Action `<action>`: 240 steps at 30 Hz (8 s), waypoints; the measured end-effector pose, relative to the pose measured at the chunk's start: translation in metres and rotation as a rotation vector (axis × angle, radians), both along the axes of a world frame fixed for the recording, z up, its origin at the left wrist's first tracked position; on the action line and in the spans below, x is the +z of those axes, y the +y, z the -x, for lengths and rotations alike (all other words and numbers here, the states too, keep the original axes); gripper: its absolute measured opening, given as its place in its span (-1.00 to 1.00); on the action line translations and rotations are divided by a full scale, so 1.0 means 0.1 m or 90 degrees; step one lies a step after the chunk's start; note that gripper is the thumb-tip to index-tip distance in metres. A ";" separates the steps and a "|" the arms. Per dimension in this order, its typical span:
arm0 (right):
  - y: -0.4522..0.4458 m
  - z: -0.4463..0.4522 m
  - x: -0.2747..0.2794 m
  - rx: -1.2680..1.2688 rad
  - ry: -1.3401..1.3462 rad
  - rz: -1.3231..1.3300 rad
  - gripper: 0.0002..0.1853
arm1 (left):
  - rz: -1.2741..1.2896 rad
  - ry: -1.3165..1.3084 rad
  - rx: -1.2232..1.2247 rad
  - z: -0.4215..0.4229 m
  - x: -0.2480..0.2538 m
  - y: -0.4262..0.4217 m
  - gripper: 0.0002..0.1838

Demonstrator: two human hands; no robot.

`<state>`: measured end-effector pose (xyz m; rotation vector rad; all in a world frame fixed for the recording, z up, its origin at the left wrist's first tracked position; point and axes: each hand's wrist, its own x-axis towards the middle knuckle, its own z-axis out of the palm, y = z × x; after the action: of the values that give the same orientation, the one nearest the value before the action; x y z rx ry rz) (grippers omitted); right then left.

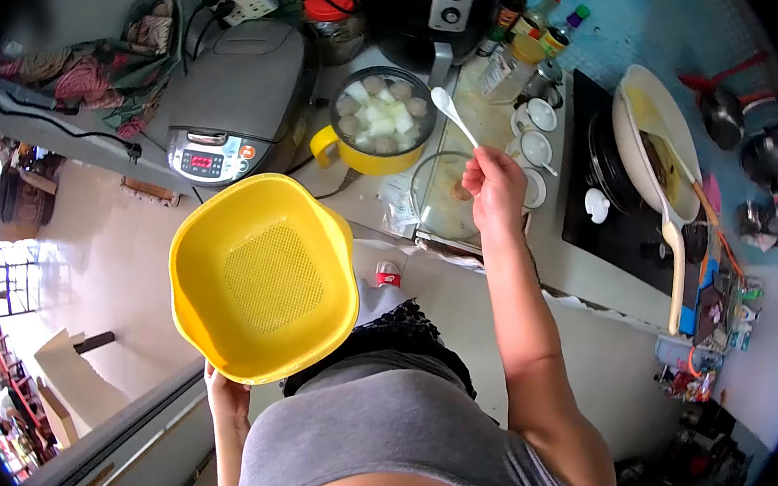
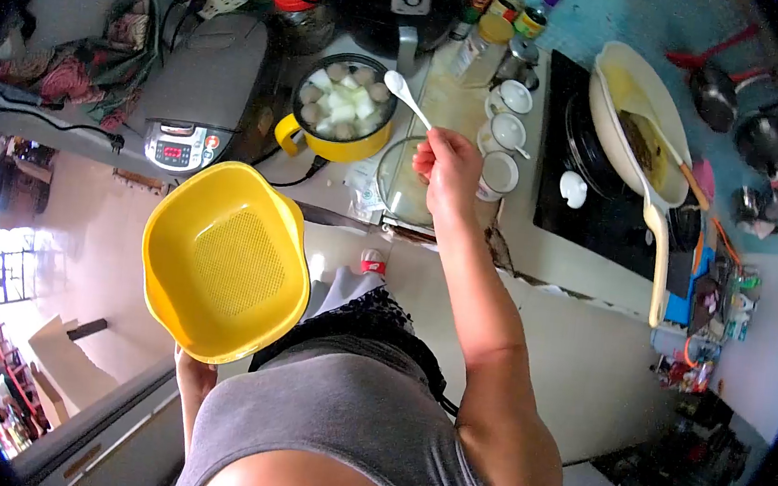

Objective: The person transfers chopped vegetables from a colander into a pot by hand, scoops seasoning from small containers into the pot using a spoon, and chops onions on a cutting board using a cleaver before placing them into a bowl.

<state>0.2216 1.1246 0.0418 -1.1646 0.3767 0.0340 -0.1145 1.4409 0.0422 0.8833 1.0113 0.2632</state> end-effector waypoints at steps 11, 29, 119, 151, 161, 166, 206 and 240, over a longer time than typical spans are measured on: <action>0.54 -0.56 0.02 0.096 -0.129 0.116 -0.86 | 0.010 -0.020 0.146 0.27 0.03 -0.17 -0.70; 0.19 -0.57 0.02 0.099 -0.127 0.199 -0.85 | -0.006 -0.035 0.168 0.21 0.02 -0.23 -0.69; -0.08 0.05 0.16 0.060 -0.029 -0.083 -0.90 | 0.021 -0.068 0.086 0.12 -0.09 -0.15 -0.69; 0.47 -0.18 0.05 0.142 -0.114 0.077 -0.83 | 0.012 -0.079 0.159 0.34 0.00 -0.23 -0.71; 0.47 -0.24 -0.02 0.138 -0.240 0.220 -0.83 | 0.014 -0.073 0.137 0.39 -0.04 -0.22 -0.68; 0.30 -0.13 -0.01 0.143 -0.290 0.317 -0.86 | 0.013 -0.060 0.130 0.40 -0.04 -0.21 -0.68; -1.05 0.61 -0.82 -0.408 -0.041 0.099 -0.85 | 0.008 -0.037 -0.116 -0.13 0.02 -0.06 -0.71; 0.28 0.10 -0.26 -0.018 -0.233 0.240 -0.85 | 0.021 -0.064 -0.038 -0.06 -0.07 -0.06 -0.69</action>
<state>0.2120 1.1526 0.0159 -1.5043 0.0732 -0.2821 -0.1087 1.4348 0.0353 0.8606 0.8928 0.2365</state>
